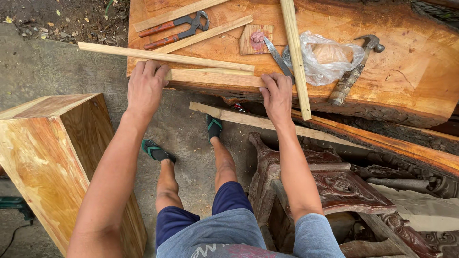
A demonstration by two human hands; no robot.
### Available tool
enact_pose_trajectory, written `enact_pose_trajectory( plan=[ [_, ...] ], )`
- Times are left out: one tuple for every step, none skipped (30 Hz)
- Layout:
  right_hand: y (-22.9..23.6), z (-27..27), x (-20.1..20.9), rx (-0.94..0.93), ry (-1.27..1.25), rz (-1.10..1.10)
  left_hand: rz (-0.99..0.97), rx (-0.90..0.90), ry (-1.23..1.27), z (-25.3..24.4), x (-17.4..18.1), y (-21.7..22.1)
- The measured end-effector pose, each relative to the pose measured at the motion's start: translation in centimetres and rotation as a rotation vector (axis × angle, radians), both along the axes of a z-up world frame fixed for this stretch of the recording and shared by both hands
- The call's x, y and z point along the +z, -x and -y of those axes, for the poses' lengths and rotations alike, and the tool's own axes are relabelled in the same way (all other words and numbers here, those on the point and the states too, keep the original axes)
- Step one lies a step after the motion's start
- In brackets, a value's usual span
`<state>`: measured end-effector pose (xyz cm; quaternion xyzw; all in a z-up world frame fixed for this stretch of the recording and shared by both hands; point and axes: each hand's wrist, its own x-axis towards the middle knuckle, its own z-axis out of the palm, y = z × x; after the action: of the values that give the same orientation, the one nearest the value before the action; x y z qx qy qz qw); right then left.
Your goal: The person assembles a wooden cabinet by fitting wooden slats into a cabinet frame and securing them with nails. They use a hammer to drive nails into the slats and pliers to remove a bent nail. The cabinet is positioned upright after assembly.
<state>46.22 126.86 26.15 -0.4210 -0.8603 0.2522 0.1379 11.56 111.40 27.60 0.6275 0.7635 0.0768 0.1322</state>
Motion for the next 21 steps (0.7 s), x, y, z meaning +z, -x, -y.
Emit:
enact_pose_trajectory(
  plan=[
    [-0.5, 0.0, 0.1, -0.007, 0.006, -0.030, -0.017, -0.015, -0.009, 0.1, 0.2, 0.1],
    [-1.1, 0.1, 0.2, -0.011, 0.012, -0.064, -0.038, -0.027, -0.017, 0.1, 0.4, 0.2],
    [-1.9, 0.1, 0.5, -0.016, 0.018, -0.097, -0.008, -0.019, 0.001, 0.3, 0.7, 0.2],
    [-2.6, 0.2, 0.7, -0.029, 0.026, -0.100, 0.018, -0.009, 0.022, 0.6, 1.2, 0.5],
    [-3.4, 0.3, 1.1, -0.043, 0.034, -0.102, 0.045, 0.002, 0.043, 0.9, 1.7, 0.7],
    [-4.2, 0.5, 1.4, -0.059, 0.042, -0.103, 0.067, 0.001, 0.037, 1.3, 2.2, 1.0],
    [-5.0, 0.8, 1.9, -0.093, 0.073, -0.091, 0.088, 0.000, 0.031, 1.8, 2.7, 1.3],
    [-5.7, 1.0, 2.3, -0.126, 0.099, -0.081, 0.108, 0.000, 0.020, 2.1, 3.2, 1.5],
    [-6.3, 1.3, 2.7, -0.158, 0.126, -0.071, 0.173, 0.018, 0.069, 2.6, 3.7, 1.7],
    [-6.8, 1.4, 3.1, -0.168, 0.134, -0.067, 0.241, 0.034, 0.116, 3.0, 4.1, 1.9],
    [-7.0, 1.5, 3.3, -0.177, 0.143, -0.064, 0.309, 0.051, 0.162, 3.4, 4.5, 2.2],
    [-7.1, 1.7, 3.4, -0.184, 0.154, -0.059, 0.331, 0.067, 0.219, 4.1, 4.8, 2.3],
    [-7.2, 1.9, 3.5, -0.171, 0.154, -0.062, 0.354, 0.083, 0.276, 5.0, 5.1, 2.3],
    [-7.1, 1.9, 3.5, -0.158, 0.151, -0.065, 0.377, 0.098, 0.329, 5.9, 5.2, 2.4],
    [-6.9, 1.8, 3.4, -0.145, 0.147, -0.068, 0.422, 0.132, 0.354, 7.0, 5.4, 2.4],
    [-6.7, 1.8, 3.3, -0.139, 0.142, -0.072, 0.468, 0.168, 0.380, 8.4, 5.5, 2.2],
    [-6.5, 1.7, 3.2, -0.134, 0.137, -0.077, 0.515, 0.203, 0.406, 10.1, 5.6, 2.0],
    [-6.2, 1.6, 3.1, -0.128, 0.133, -0.081, 0.574, 0.263, 0.422, 11.8, 5.6, 1.9],
    [-5.9, 1.6, 2.9, -0.125, 0.129, -0.080, 0.633, 0.323, 0.438, 13.7, 5.5, 1.7],
    [-5.6, 1.7, 2.8, -0.123, 0.124, -0.078, 0.693, 0.381, 0.453, 15.7, 5.4, 1.3],
    [-5.2, 1.7, 2.7, -0.122, 0.119, -0.077, 0.711, 0.469, 0.449, 17.8, 5.3, 0.6]
  ],
)
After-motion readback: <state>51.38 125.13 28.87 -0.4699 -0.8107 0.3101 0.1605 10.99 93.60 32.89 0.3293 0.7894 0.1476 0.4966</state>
